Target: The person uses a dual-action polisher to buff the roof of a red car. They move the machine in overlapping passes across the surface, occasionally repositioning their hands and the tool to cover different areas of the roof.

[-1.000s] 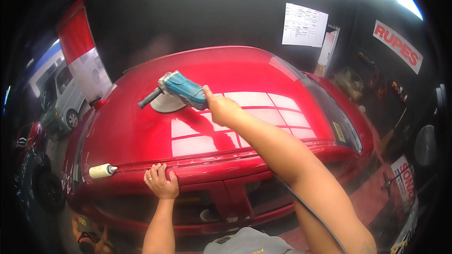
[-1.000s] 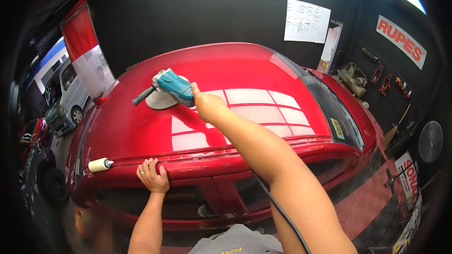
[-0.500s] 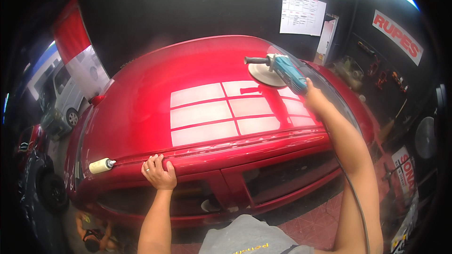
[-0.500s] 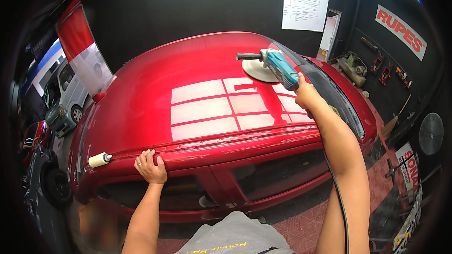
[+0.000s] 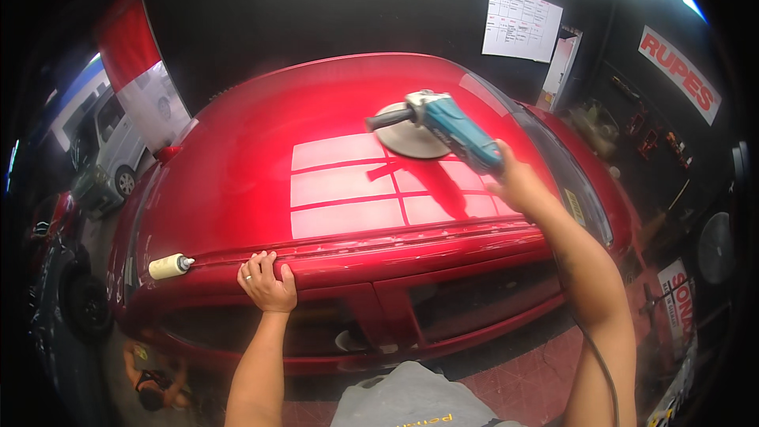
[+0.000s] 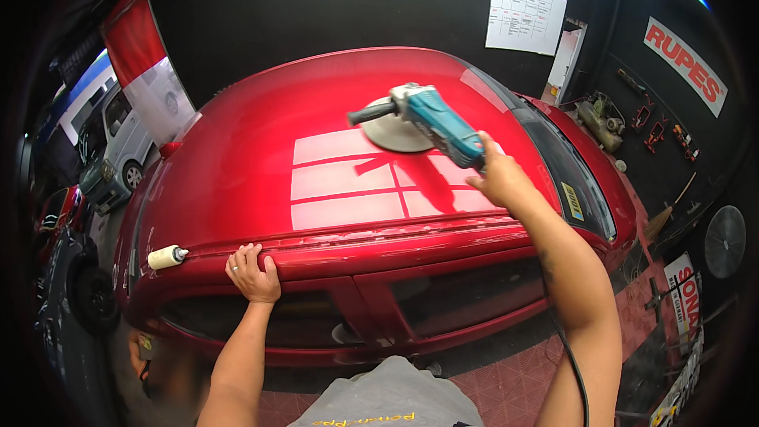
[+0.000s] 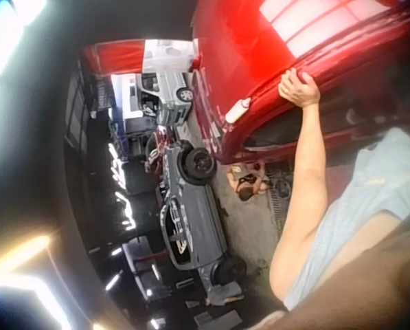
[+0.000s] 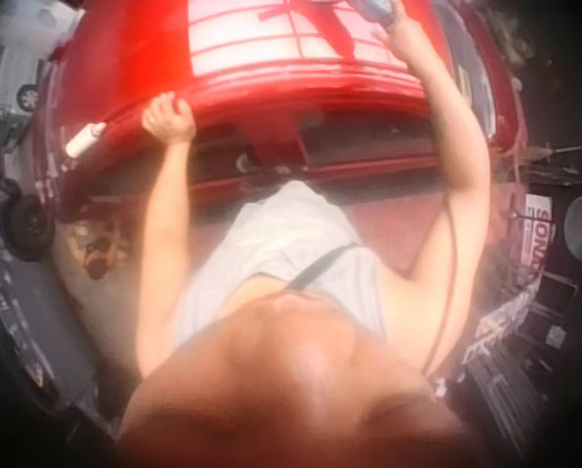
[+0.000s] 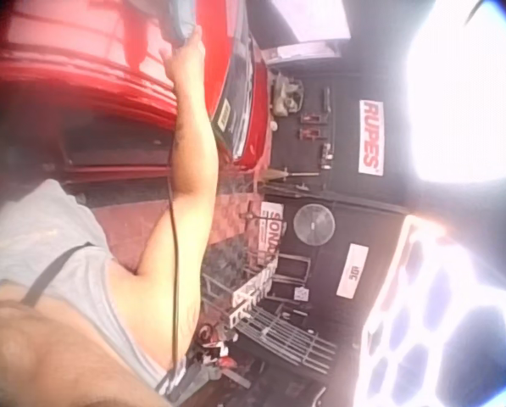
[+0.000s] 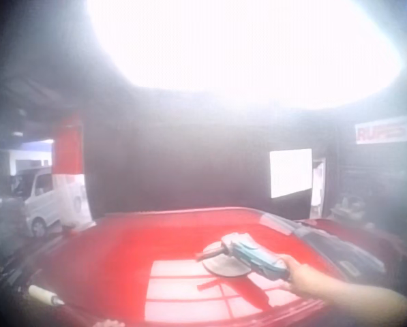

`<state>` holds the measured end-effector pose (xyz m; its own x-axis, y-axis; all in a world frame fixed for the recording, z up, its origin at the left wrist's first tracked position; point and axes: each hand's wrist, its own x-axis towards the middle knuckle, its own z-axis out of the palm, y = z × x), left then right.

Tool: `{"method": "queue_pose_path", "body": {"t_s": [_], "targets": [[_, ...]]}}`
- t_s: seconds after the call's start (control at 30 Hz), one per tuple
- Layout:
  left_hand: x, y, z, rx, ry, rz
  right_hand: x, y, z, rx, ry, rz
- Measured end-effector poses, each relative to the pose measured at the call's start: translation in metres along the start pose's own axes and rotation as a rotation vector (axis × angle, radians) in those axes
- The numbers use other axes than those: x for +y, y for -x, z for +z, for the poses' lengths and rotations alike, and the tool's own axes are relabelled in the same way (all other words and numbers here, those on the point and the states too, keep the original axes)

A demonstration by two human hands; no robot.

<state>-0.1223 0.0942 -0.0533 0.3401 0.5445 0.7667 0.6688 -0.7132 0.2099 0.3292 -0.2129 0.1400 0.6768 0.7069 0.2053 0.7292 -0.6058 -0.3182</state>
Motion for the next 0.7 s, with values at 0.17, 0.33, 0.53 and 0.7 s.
{"method": "queue_pose_path", "body": {"t_s": [0.17, 0.33, 0.53, 0.7], "targets": [[0.003, -0.001, 0.004, 0.008, 0.003, 0.004, -0.082, -0.018, 0.019, -0.108, -0.070, -0.160], [-0.001, 0.001, 0.000, 0.026, -0.018, 0.003, -0.188, -0.036, 0.053, -0.188, -0.121, -0.259], [0.004, -0.003, 0.000, -0.006, -0.003, 0.015, -0.229, -0.035, 0.065, -0.136, -0.010, -0.317], [0.001, 0.000, -0.001, 0.008, -0.015, 0.028, -0.173, -0.015, 0.028, -0.197, -0.026, -0.268]]}}
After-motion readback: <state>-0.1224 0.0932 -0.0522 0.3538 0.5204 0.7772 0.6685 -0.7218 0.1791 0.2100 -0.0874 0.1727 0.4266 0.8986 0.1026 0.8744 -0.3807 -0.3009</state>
